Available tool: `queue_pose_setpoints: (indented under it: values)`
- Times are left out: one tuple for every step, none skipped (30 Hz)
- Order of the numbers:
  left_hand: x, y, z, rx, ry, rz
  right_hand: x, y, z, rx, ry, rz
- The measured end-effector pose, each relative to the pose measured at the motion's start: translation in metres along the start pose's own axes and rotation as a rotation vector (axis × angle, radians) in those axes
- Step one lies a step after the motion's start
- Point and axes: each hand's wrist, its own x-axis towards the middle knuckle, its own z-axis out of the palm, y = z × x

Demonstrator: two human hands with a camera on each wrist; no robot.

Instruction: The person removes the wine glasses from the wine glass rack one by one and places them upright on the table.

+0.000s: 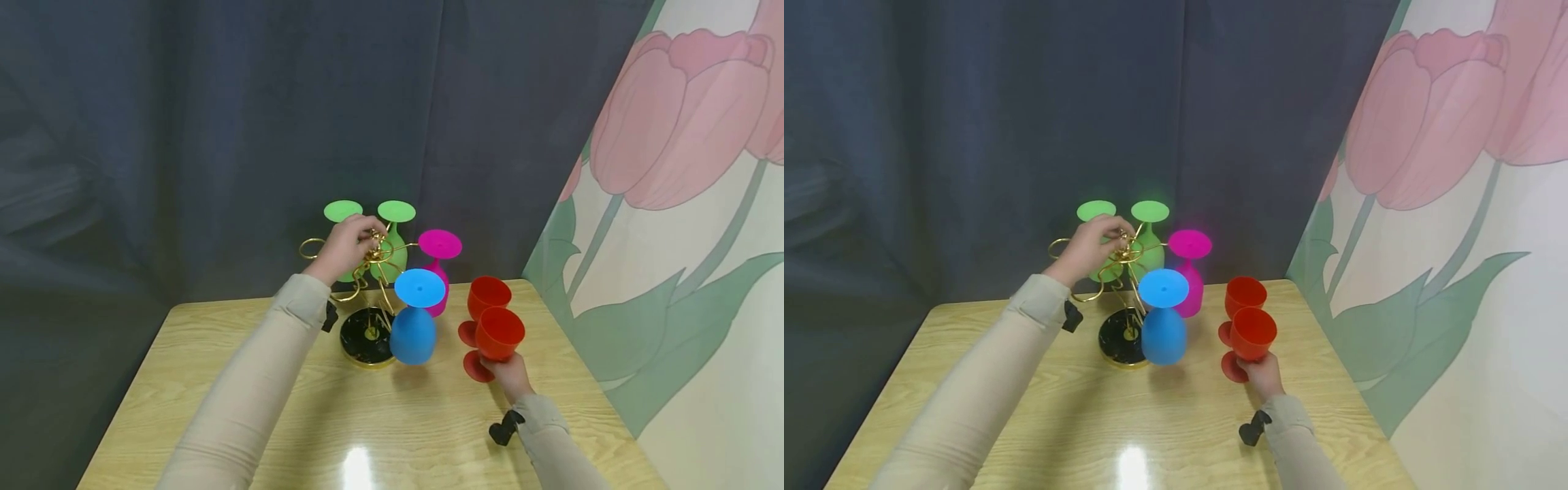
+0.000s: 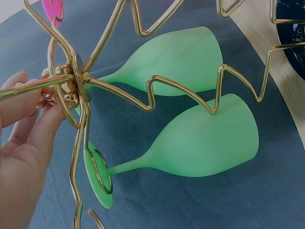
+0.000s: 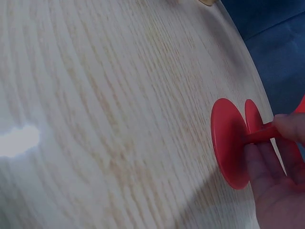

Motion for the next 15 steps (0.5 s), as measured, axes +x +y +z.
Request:
queue_pose_setpoints:
  values:
    - [0.0,0.0,-0.001,0.0,-0.003,-0.001,-0.001,0.0,0.0,-0.016,-0.004,-0.003]
    - [0.0,0.0,-0.001,0.0,-0.006,0.0,-0.001,-0.001,-0.001,-0.027,-0.008,-0.004]
    - [0.001,0.0,-0.002,-0.002,-0.008,-0.001,-0.002,-0.001,-0.002,-0.036,-0.013,-0.005]
    - [0.001,-0.001,-0.002,-0.004,-0.012,-0.003,-0.003,-0.001,-0.003,-0.048,-0.017,-0.009]
    - [0.001,-0.001,-0.002,-0.005,-0.013,-0.004,-0.004,-0.001,-0.005,-0.057,-0.02,-0.013]
    - [0.001,-0.001,-0.002,-0.007,-0.014,-0.005,-0.004,-0.002,-0.008,-0.06,-0.023,-0.019]
    - [0.002,-0.001,-0.003,-0.009,-0.015,-0.005,-0.005,-0.002,-0.01,-0.055,-0.027,-0.026]
    - [0.002,-0.001,-0.003,-0.011,-0.015,-0.005,-0.005,-0.003,-0.014,-0.05,-0.027,-0.027]
    - [0.002,-0.001,-0.003,-0.011,-0.016,-0.005,-0.005,-0.005,-0.017,-0.04,-0.025,-0.028]
    - [0.002,-0.001,-0.003,-0.013,-0.017,-0.005,-0.005,-0.008,-0.021,-0.031,-0.019,-0.028]
    - [0.002,-0.001,-0.003,-0.015,-0.017,-0.003,-0.005,-0.012,-0.026,-0.019,-0.009,-0.025]
    - [0.003,-0.001,-0.004,-0.017,-0.018,-0.002,-0.005,-0.017,-0.03,-0.013,0.0,-0.02]
    - [0.003,-0.001,-0.004,-0.017,-0.019,-0.002,-0.005,-0.024,-0.035,-0.014,0.014,-0.015]
    - [0.003,-0.002,-0.004,-0.016,-0.019,-0.001,-0.006,-0.031,-0.039,-0.023,0.033,-0.012]
    - [0.004,-0.002,-0.005,-0.015,-0.02,0.0,-0.007,-0.04,-0.043,-0.029,0.053,-0.015]
